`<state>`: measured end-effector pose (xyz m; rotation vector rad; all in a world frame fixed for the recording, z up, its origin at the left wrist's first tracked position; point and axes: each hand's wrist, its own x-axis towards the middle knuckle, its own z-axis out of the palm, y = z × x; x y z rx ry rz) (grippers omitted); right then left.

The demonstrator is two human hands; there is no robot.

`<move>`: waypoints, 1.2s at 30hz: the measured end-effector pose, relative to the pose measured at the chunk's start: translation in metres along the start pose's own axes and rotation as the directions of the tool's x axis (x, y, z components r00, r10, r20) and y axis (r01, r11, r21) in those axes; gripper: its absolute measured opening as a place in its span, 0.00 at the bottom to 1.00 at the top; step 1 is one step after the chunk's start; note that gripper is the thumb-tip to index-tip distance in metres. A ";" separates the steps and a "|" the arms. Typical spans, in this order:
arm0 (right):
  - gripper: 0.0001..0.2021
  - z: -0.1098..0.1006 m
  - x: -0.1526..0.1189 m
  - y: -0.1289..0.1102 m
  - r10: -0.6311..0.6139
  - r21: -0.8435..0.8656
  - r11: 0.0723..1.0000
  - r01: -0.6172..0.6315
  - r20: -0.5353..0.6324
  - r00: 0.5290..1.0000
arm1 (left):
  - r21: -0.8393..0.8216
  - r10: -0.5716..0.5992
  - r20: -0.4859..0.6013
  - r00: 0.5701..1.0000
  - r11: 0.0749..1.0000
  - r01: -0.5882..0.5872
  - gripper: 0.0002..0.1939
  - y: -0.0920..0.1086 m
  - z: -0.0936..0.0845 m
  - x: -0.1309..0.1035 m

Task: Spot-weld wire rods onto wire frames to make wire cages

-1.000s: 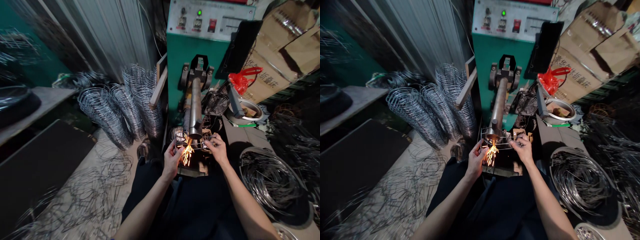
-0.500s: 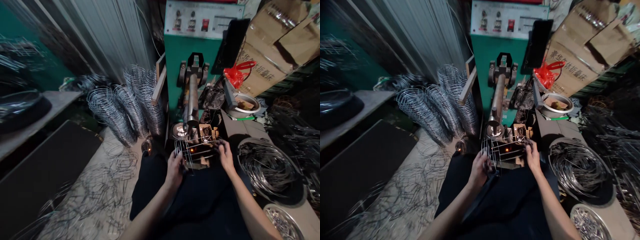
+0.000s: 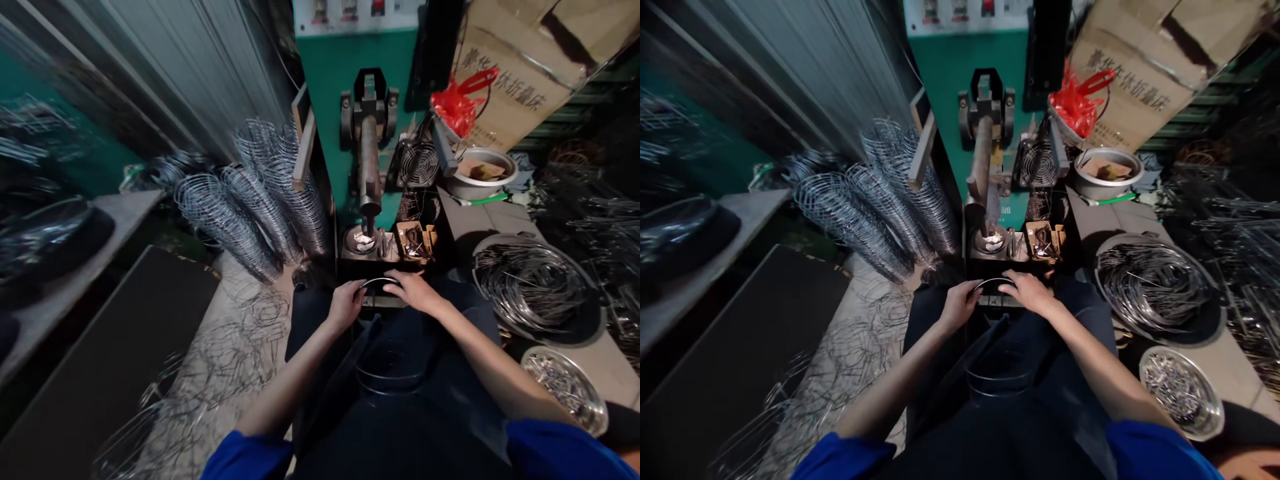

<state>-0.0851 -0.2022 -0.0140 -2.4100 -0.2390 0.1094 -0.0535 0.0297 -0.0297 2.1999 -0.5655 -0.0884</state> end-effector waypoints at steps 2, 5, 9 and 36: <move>0.17 0.010 -0.012 0.008 0.033 0.000 0.999 -0.033 -0.112 0.993 | 0.045 0.013 -0.027 1.000 0.999 -0.011 0.14 -0.004 0.010 0.002; 0.17 0.021 -0.029 0.023 0.039 -0.045 0.998 -0.050 -0.218 0.975 | 0.125 0.020 -0.037 0.999 0.992 -0.015 0.16 -0.009 0.018 -0.004; 0.17 0.024 -0.023 0.030 0.050 -0.147 0.987 -0.072 -0.147 0.988 | 0.223 0.016 -0.026 1.000 0.975 -0.010 0.16 -0.008 0.018 0.001; 0.14 -0.065 0.065 -0.035 -0.053 -0.188 0.982 0.026 -0.140 0.989 | 0.349 0.181 -0.059 0.982 0.925 -0.149 0.10 0.030 -0.063 0.081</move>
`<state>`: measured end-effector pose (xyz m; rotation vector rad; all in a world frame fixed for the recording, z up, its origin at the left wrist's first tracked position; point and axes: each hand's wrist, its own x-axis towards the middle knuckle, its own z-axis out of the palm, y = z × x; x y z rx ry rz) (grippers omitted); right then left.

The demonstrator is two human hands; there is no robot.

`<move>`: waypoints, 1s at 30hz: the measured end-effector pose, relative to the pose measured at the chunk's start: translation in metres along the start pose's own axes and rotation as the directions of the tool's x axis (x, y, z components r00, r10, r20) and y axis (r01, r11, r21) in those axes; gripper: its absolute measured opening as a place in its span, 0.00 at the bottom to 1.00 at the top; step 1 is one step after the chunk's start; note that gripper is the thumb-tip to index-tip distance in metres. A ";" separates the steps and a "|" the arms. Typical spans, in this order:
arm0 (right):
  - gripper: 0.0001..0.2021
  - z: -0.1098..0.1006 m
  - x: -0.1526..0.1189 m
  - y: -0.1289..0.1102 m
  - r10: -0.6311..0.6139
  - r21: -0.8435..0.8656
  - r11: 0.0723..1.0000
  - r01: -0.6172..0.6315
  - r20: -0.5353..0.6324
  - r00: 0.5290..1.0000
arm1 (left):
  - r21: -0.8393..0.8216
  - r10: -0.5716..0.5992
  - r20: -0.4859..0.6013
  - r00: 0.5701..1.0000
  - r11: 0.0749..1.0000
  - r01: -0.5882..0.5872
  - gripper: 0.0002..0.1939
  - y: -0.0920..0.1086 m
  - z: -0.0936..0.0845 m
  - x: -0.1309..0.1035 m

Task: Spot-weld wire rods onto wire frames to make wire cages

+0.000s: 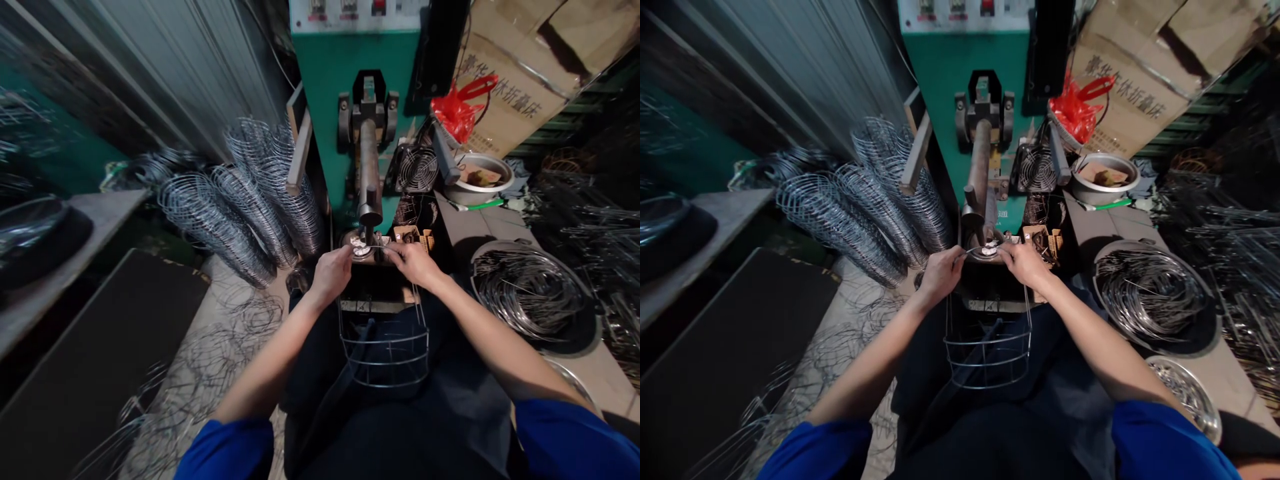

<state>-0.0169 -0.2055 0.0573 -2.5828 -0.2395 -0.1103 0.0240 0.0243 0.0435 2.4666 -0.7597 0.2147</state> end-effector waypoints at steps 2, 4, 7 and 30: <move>0.14 0.000 0.002 0.000 0.001 0.010 1.000 -0.001 -0.003 1.000 | 0.013 -0.003 0.005 1.000 1.000 0.003 0.10 0.001 -0.002 0.002; 0.13 0.000 0.004 0.000 0.001 0.016 1.000 -0.001 -0.005 1.000 | 0.021 -0.003 0.011 1.000 1.000 0.002 0.10 0.001 -0.004 0.003; 0.12 -0.001 0.006 0.001 -0.004 0.016 1.000 0.004 -0.006 1.000 | 0.018 0.004 0.018 1.000 1.000 -0.005 0.10 0.000 -0.004 0.004; 0.15 -0.005 0.012 0.002 0.007 0.115 0.993 -0.011 0.038 0.999 | 0.021 -0.050 0.070 0.996 0.999 0.049 0.10 0.001 -0.008 0.006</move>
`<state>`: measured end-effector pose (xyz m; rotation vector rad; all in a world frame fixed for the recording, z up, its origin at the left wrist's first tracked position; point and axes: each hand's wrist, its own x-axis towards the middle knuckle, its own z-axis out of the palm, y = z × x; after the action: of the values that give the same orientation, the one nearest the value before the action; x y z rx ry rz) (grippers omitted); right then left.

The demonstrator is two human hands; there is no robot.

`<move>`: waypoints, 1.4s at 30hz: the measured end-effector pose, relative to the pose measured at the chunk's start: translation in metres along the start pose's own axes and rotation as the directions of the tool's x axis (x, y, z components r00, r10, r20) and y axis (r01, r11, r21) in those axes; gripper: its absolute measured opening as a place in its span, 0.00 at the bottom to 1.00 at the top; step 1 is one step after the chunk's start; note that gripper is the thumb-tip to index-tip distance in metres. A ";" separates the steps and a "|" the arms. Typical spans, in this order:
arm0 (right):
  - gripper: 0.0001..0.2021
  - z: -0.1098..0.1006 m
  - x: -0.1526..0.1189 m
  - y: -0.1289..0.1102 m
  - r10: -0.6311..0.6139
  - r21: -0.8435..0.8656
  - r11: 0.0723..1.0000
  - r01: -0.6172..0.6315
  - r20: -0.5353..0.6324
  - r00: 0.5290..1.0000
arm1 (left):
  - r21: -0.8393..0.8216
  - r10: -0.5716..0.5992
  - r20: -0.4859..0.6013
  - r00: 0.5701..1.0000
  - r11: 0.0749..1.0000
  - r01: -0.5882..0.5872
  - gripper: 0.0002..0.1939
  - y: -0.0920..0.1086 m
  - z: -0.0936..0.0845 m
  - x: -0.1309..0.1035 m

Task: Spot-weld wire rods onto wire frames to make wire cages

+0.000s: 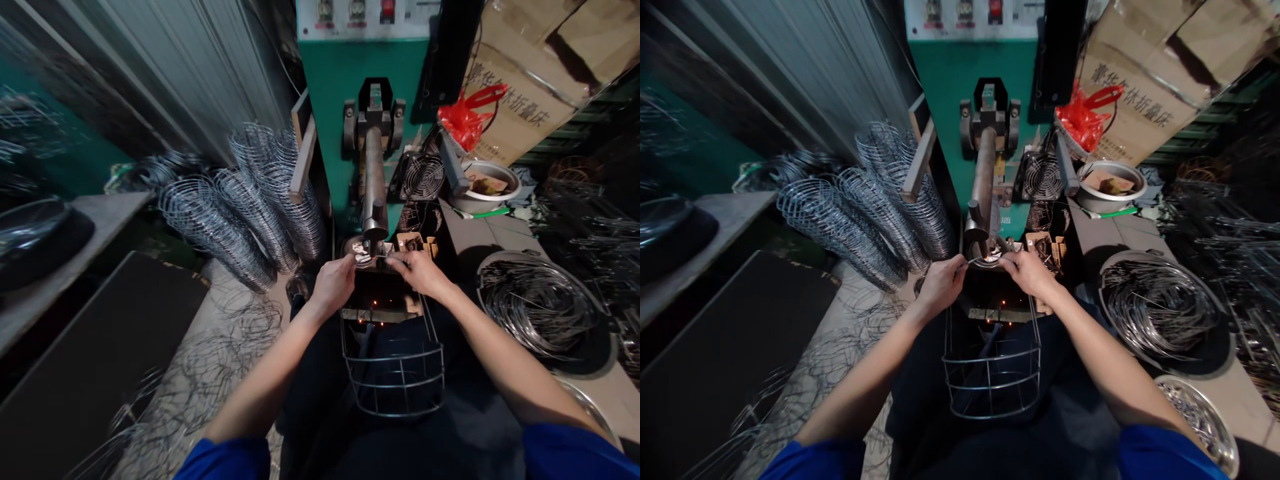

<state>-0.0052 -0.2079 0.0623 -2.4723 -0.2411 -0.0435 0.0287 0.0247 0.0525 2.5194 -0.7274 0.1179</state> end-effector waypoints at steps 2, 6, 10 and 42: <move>0.16 0.000 0.000 0.000 0.000 0.009 1.000 0.000 0.002 1.000 | 0.002 -0.003 0.002 1.000 1.000 0.003 0.10 0.000 -0.001 0.000; 0.18 0.003 0.001 0.004 -0.022 0.057 0.998 0.023 -0.011 1.000 | -0.031 -0.031 0.004 1.000 0.999 0.031 0.09 0.003 0.001 0.001; 0.21 0.007 -0.006 0.006 0.014 0.092 0.996 -0.009 -0.056 0.998 | -0.081 -0.062 -0.006 0.998 0.995 0.062 0.09 0.005 -0.003 -0.003; 0.11 0.047 -0.407 0.236 0.965 -0.022 0.051 -0.998 -0.255 0.055 | -0.713 -0.524 0.191 0.830 0.506 0.484 0.27 0.046 0.100 -0.140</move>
<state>-0.3633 -0.4281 -0.1542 -2.2002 1.7298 0.3380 -0.1197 0.0080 -0.0443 1.7948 0.0603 -0.2796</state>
